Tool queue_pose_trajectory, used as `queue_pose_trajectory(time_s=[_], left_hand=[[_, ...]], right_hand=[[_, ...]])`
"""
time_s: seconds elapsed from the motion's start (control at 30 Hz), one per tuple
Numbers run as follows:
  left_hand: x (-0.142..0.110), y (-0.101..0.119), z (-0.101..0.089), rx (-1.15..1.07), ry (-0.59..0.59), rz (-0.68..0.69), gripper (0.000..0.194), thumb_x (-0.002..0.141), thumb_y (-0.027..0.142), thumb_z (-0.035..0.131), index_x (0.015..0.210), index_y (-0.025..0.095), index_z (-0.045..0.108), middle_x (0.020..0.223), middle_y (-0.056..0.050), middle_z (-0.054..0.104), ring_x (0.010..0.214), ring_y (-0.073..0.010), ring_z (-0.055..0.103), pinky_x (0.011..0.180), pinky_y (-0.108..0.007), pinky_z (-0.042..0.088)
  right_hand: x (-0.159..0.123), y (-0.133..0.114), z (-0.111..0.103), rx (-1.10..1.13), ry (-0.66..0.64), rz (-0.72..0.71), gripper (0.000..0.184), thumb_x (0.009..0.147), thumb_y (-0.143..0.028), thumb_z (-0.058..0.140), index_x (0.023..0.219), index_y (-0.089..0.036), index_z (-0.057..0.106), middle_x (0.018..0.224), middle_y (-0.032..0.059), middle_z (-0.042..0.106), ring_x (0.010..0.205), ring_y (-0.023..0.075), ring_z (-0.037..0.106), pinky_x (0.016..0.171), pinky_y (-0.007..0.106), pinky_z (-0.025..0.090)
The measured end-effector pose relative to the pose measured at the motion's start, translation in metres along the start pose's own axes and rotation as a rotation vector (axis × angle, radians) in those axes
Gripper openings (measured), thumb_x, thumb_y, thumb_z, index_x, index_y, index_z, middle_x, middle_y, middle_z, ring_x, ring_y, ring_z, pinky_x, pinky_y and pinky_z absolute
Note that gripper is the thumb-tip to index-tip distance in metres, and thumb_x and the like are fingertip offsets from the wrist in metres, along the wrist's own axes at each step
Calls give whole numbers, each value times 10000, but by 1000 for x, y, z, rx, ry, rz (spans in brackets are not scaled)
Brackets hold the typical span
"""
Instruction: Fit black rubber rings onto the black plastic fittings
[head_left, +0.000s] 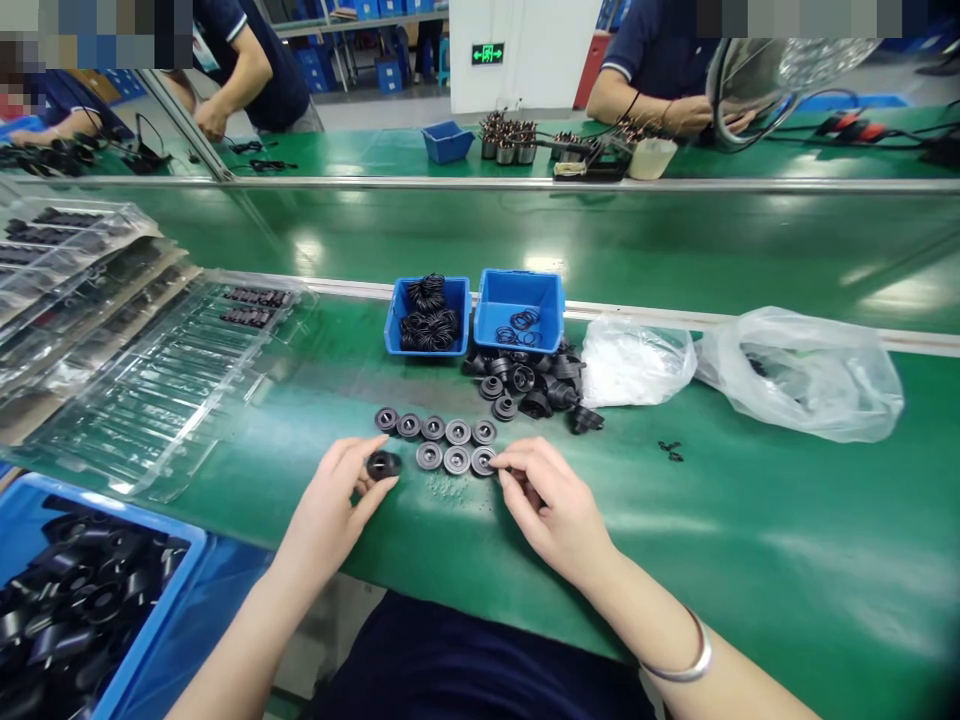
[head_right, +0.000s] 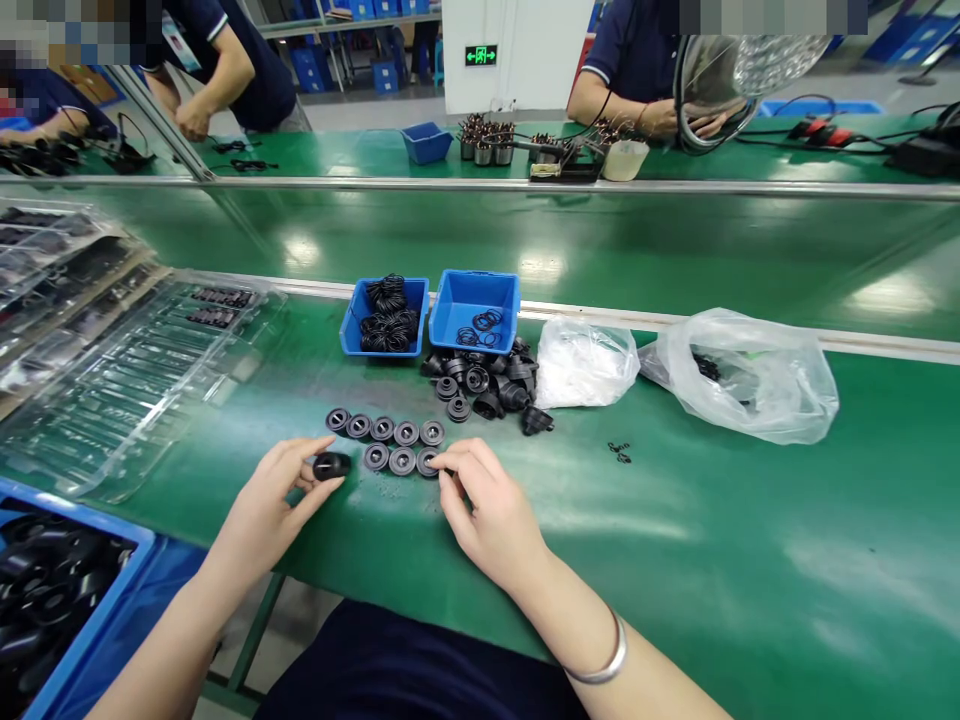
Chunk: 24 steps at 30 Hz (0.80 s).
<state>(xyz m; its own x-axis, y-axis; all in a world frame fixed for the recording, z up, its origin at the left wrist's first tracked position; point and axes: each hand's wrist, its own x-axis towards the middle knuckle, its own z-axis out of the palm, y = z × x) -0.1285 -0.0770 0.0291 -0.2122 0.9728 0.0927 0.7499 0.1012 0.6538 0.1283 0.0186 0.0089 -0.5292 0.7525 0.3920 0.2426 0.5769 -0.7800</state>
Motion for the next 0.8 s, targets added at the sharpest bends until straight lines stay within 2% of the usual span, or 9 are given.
queue_pose_trajectory(time_s=[0.1, 0.23, 0.4, 0.5, 0.57, 0.6, 0.7, 0.77, 0.8], left_hand=[[4, 0, 12, 77, 28, 88, 401, 941, 247, 552, 1334, 207, 486, 1002, -44, 574, 747, -147, 630, 794, -327, 575], [7, -2, 20, 70, 69, 135, 402, 952, 245, 555, 1339, 214, 453, 1034, -52, 571, 827, -160, 645, 861, -352, 572], [6, -1, 23, -18, 113, 146, 403, 946, 233, 560, 1340, 228, 474, 1050, -59, 583, 851, -168, 664, 851, -370, 595], [-3, 0, 16, -30, 152, 125, 386, 924, 257, 602, 1301, 244, 522, 1101, -73, 601, 874, -178, 682, 827, -371, 610], [-11, -9, -3, -15, 225, 70, 371, 906, 290, 633, 1265, 241, 550, 1128, -80, 610, 878, -178, 694, 817, -356, 613], [-15, -18, -20, 3, 288, 26, 371, 902, 312, 640, 1254, 235, 551, 1135, -83, 612, 885, -177, 697, 814, -345, 610], [-37, -60, -94, 122, 592, -172, 397, 938, 375, 571, 1281, 200, 475, 1180, -99, 598, 1005, -191, 677, 873, -335, 572], [-62, -94, -148, 244, 817, -336, 395, 993, 367, 443, 1340, 189, 384, 1284, -119, 533, 1148, -201, 606, 985, -376, 507], [-76, -110, -171, 294, 872, -422, 387, 1004, 356, 409, 1346, 178, 379, 1318, -129, 512, 1181, -211, 580, 1020, -410, 478]], right_hand=[[0, 0, -1, 0, -3, 1, 214, 955, -106, 498, 1094, -225, 609, 1011, 79, 586, 710, 144, 554, 645, 307, 519], [0, 0, -1, -8, 6, -15, 214, 950, -101, 500, 1084, -220, 616, 1005, 83, 595, 780, 165, 586, 682, 313, 530], [0, 2, -2, -38, 3, -19, 197, 956, -119, 501, 1078, -212, 625, 1002, 85, 608, 842, 182, 614, 727, 323, 535], [1, 2, -5, -65, -5, -46, 181, 960, -134, 508, 1075, -201, 630, 1005, 87, 612, 882, 188, 625, 749, 321, 527], [0, 0, -7, -112, 11, -81, 160, 953, -151, 534, 1064, -201, 638, 1004, 84, 622, 891, 193, 628, 746, 319, 513], [-1, 0, -8, -144, 25, -99, 149, 947, -168, 553, 1058, -206, 644, 1006, 82, 630, 895, 198, 631, 749, 325, 505], [-3, 5, -9, -198, 52, -103, 146, 929, -263, 593, 1052, -227, 661, 1009, 81, 655, 884, 236, 648, 771, 388, 495], [-5, 16, -7, -187, 53, -93, 165, 906, -323, 612, 1045, -261, 678, 997, 83, 673, 851, 270, 659, 754, 443, 502], [-6, 23, -5, -174, 69, -107, 162, 885, -342, 635, 1025, -287, 693, 975, 82, 681, 820, 282, 663, 722, 461, 505]])
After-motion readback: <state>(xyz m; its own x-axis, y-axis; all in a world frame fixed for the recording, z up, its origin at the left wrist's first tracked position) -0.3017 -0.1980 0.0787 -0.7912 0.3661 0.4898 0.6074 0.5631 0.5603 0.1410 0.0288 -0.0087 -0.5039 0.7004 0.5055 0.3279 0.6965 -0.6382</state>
